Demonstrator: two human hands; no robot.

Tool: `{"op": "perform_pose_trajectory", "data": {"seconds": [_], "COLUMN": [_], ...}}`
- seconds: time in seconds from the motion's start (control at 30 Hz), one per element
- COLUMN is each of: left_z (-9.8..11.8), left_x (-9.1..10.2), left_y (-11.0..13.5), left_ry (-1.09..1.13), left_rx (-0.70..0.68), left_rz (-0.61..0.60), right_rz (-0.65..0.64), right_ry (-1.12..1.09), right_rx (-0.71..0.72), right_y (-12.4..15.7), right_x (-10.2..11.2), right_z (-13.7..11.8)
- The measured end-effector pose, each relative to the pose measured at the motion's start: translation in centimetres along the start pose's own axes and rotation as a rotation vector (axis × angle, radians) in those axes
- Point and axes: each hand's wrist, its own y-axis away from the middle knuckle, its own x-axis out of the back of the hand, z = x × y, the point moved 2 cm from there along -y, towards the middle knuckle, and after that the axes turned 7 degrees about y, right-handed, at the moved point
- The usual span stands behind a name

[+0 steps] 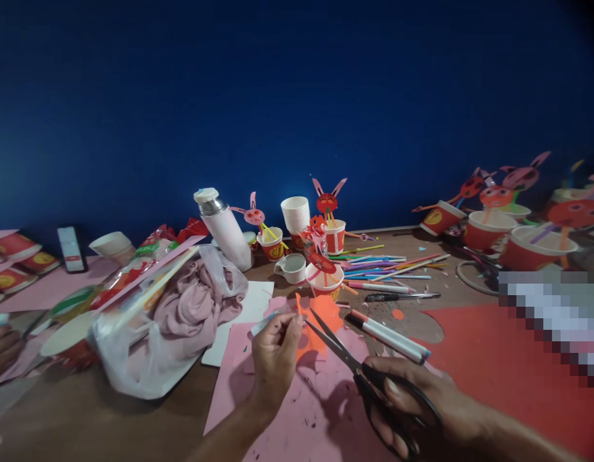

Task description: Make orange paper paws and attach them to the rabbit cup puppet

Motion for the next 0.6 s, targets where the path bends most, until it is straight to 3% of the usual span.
{"op": "perform_pose_trajectory", "data": {"seconds": [0.2,0.47,0.6], "left_z": [-0.1,-0.7,-0.2], "left_x": [-0.5,-1.8,-2.2], "left_y": [0.9,2.1,2.5], "left_ry": [0.032,0.333,0.413], "left_rx": [0.038,0.372,0.442], "left_rz": [-0.009,-0.143,-0.197], "right_rz": [0.067,0.089,0.146], "right_ry": [0.214,0.387,0.539], "right_rx": [-0.04,-0.048,-0.032], "right_y": [0.1,0.0,0.4], "right_x": [0.2,0.2,0.7], "right_z": [-0.3,0.1,0.3]}}
